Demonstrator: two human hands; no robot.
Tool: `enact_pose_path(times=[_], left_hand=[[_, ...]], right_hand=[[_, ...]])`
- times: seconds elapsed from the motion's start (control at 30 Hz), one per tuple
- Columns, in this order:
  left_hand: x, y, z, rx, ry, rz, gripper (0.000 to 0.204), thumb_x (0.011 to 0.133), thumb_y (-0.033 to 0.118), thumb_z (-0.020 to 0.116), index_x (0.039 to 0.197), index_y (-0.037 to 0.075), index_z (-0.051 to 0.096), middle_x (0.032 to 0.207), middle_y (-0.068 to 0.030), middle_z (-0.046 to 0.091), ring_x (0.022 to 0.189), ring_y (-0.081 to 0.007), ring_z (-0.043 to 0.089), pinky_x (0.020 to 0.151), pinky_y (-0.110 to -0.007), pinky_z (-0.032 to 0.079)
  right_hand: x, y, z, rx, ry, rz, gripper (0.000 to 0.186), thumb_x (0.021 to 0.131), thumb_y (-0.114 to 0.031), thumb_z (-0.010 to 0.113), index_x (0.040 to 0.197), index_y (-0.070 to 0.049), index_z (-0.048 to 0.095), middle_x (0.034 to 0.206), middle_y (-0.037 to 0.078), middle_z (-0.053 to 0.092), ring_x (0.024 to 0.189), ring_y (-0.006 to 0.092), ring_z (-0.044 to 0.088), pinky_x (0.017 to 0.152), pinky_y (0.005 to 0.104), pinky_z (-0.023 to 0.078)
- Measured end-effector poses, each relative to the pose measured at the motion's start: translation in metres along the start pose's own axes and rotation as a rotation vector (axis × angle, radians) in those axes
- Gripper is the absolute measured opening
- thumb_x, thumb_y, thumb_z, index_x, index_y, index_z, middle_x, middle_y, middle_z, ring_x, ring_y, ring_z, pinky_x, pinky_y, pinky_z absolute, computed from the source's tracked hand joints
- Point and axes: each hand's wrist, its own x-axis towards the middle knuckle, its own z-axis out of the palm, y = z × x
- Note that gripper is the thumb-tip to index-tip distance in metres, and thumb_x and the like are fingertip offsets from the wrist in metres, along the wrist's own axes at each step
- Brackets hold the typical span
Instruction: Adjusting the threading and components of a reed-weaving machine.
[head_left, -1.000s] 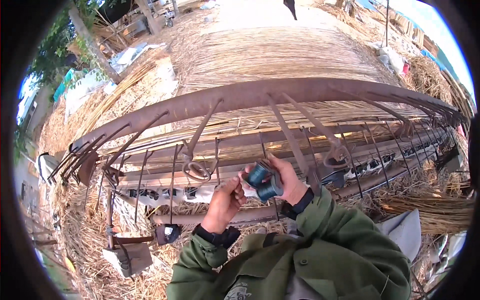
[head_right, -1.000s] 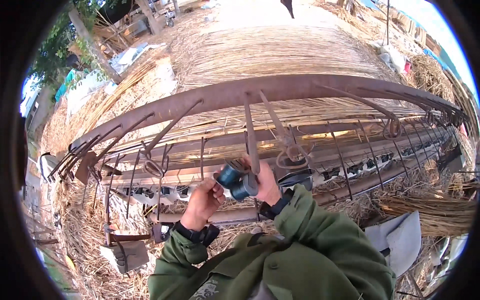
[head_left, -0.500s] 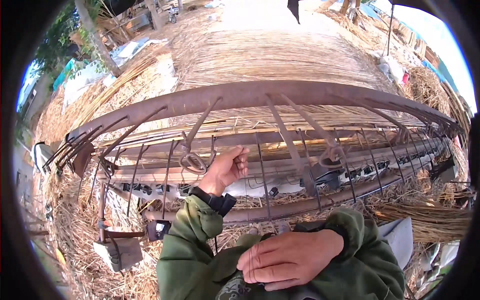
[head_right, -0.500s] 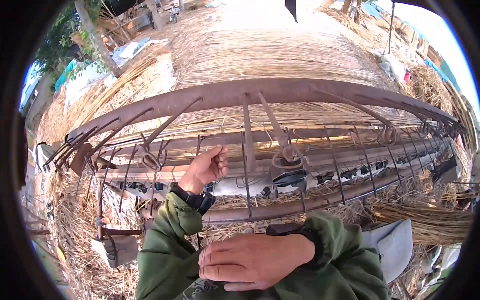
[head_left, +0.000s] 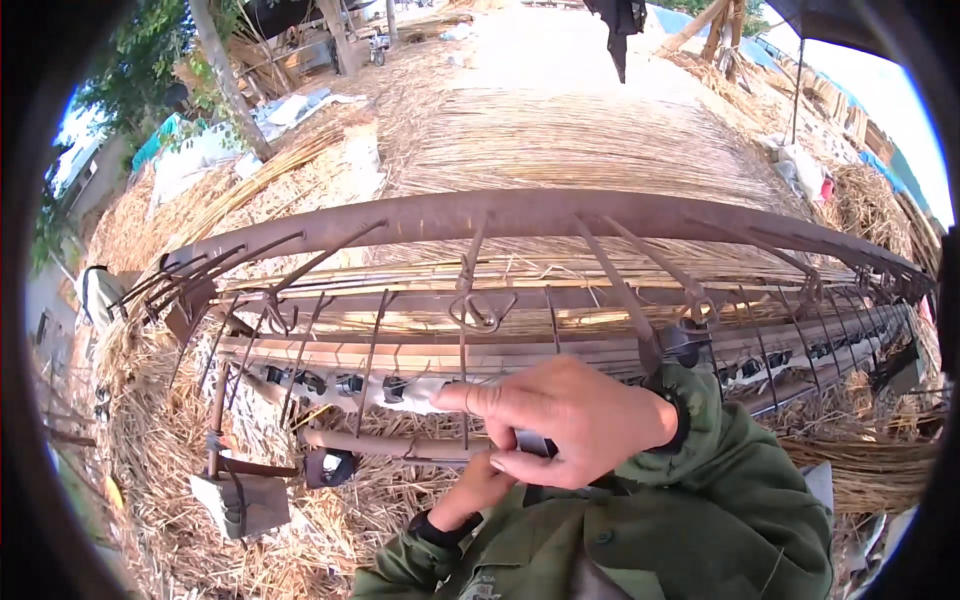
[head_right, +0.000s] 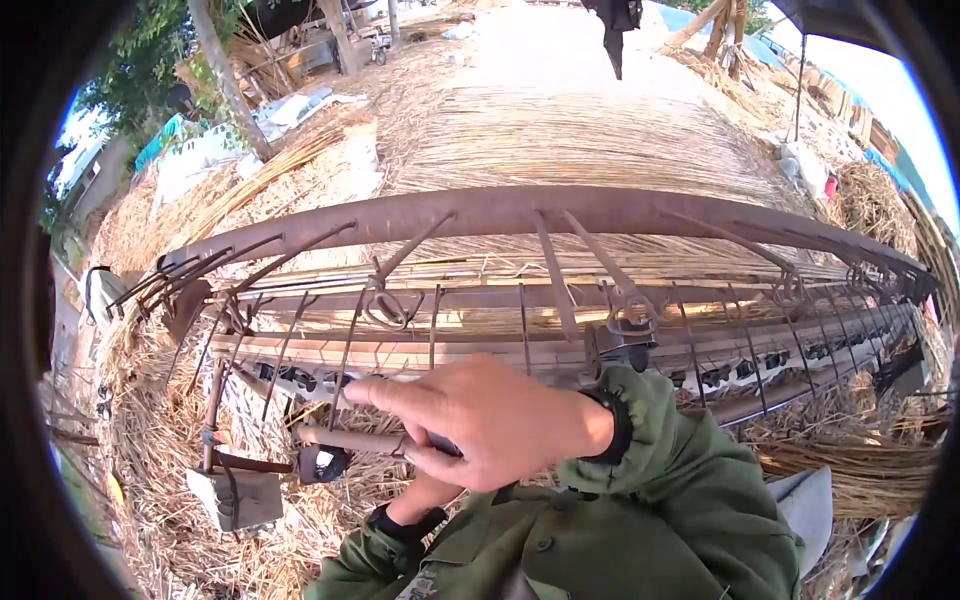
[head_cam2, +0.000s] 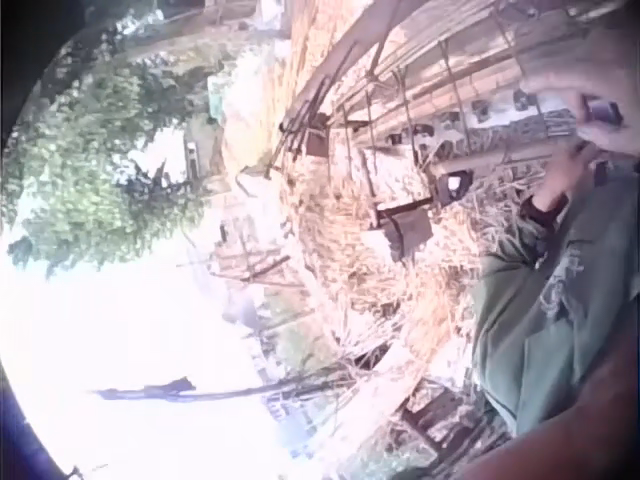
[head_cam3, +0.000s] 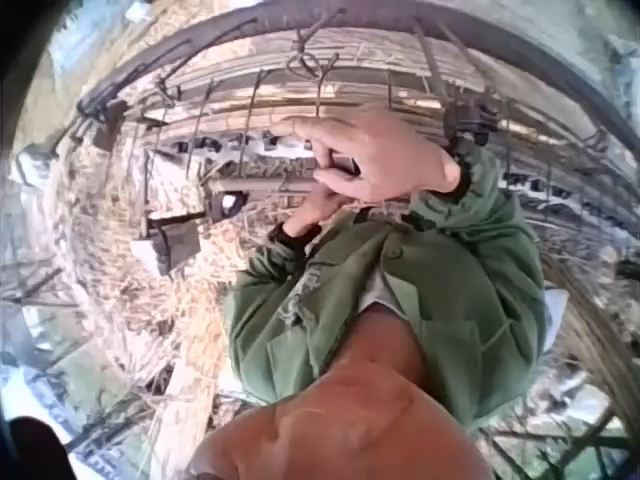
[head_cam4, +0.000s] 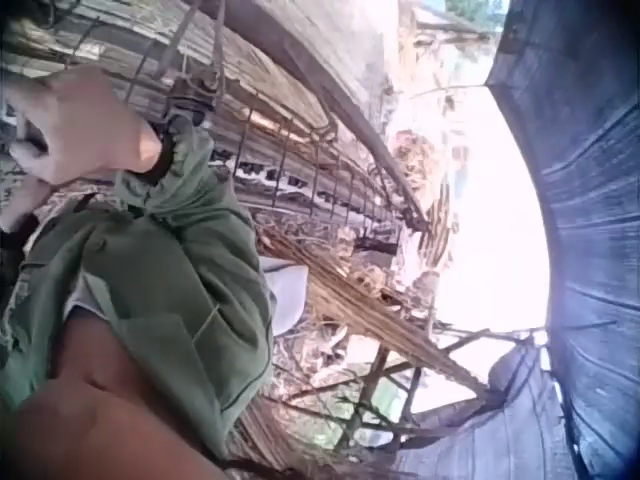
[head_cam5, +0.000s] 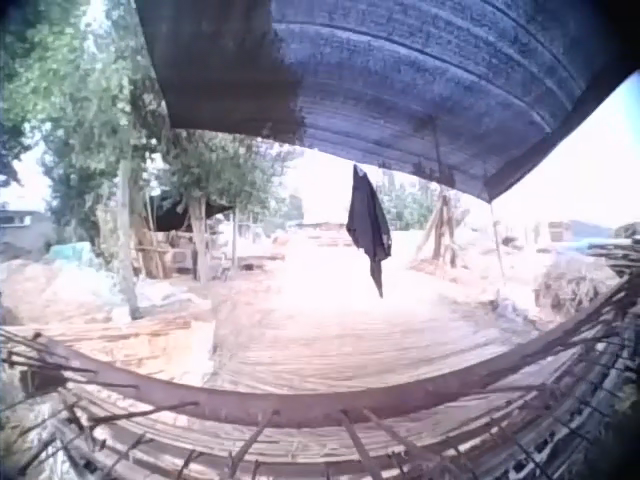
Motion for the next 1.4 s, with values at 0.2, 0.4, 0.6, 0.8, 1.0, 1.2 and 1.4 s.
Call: enact_pose_path(times=[0.2,0.4,0.6,0.8,1.0,1.2,1.4], left_hand=[[0.008,-0.013,-0.014,0.111,0.128,0.241,0.054,0.086,0.022,0.061,0.130,-0.001,0.038,0.117,-0.0177,0.053,0.099,-0.0253,0.054,0.085,-0.035,0.044],[0.013,0.054,-0.008,-0.148,0.101,0.284,0.068,0.082,0.000,0.062,0.138,-0.001,0.024,0.117,-0.0095,0.042,0.095,-0.0151,0.052,0.076,-0.027,0.047],[0.025,0.073,-0.015,-0.225,0.097,0.477,0.065,0.078,-0.005,0.064,0.134,-0.003,0.032,0.118,-0.0070,0.040,0.101,-0.0138,0.045,0.076,-0.026,0.047],[0.025,0.093,-0.035,-0.395,-0.008,0.007,0.045,0.085,0.012,0.063,0.124,-0.002,0.045,0.110,-0.0072,0.048,0.094,-0.0131,0.049,0.078,-0.025,0.045],[0.034,0.119,-0.016,-0.332,0.130,0.521,0.058,0.085,0.009,0.062,0.134,0.000,0.031,0.120,-0.0108,0.048,0.105,-0.0149,0.048,0.080,-0.027,0.045],[0.043,0.117,-0.041,-0.309,0.063,0.302,0.053,0.089,0.023,0.059,0.129,-0.004,0.036,0.102,-0.0088,0.053,0.081,-0.0105,0.053,0.070,-0.025,0.047],[0.041,0.118,-0.038,-0.182,0.053,0.520,0.058,0.086,0.015,0.062,0.132,-0.004,0.033,0.100,-0.0072,0.055,0.078,-0.0102,0.053,0.069,-0.024,0.045]], right_hand=[[-0.069,0.044,0.043,0.358,0.124,0.349,0.040,0.086,-0.013,0.060,0.121,0.000,0.045,0.091,0.007,0.057,0.088,0.0164,0.058,0.079,0.0295,0.045],[-0.079,0.056,0.056,0.678,0.434,0.573,0.028,0.090,-0.010,0.056,0.115,0.001,0.049,0.108,0.005,0.052,0.099,0.0101,0.051,0.081,0.0257,0.045],[-0.063,0.044,0.041,0.830,0.535,0.664,0.024,0.090,-0.007,0.056,0.111,0.002,0.050,0.104,0.003,0.054,0.093,0.0076,0.052,0.077,0.0235,0.046],[-0.049,0.040,0.036,0.535,0.556,0.359,0.023,0.090,-0.006,0.053,0.111,0.002,0.050,0.105,0.005,0.053,0.094,0.0083,0.051,0.078,0.0241,0.046],[-0.032,0.048,0.026,0.670,0.577,0.299,0.027,0.091,-0.006,0.052,0.115,0.002,0.046,0.107,0.006,0.049,0.098,0.0112,0.050,0.083,0.0264,0.046],[-0.017,0.043,0.019,0.593,0.565,0.167,0.029,0.090,-0.008,0.053,0.116,0.002,0.047,0.107,0.010,0.048,0.100,0.0158,0.051,0.086,0.0309,0.045],[-0.020,0.046,0.022,0.536,0.546,0.188,0.032,0.092,-0.012,0.051,0.120,0.003,0.044,0.110,0.010,0.047,0.100,0.0165,0.054,0.082,0.0297,0.047]])
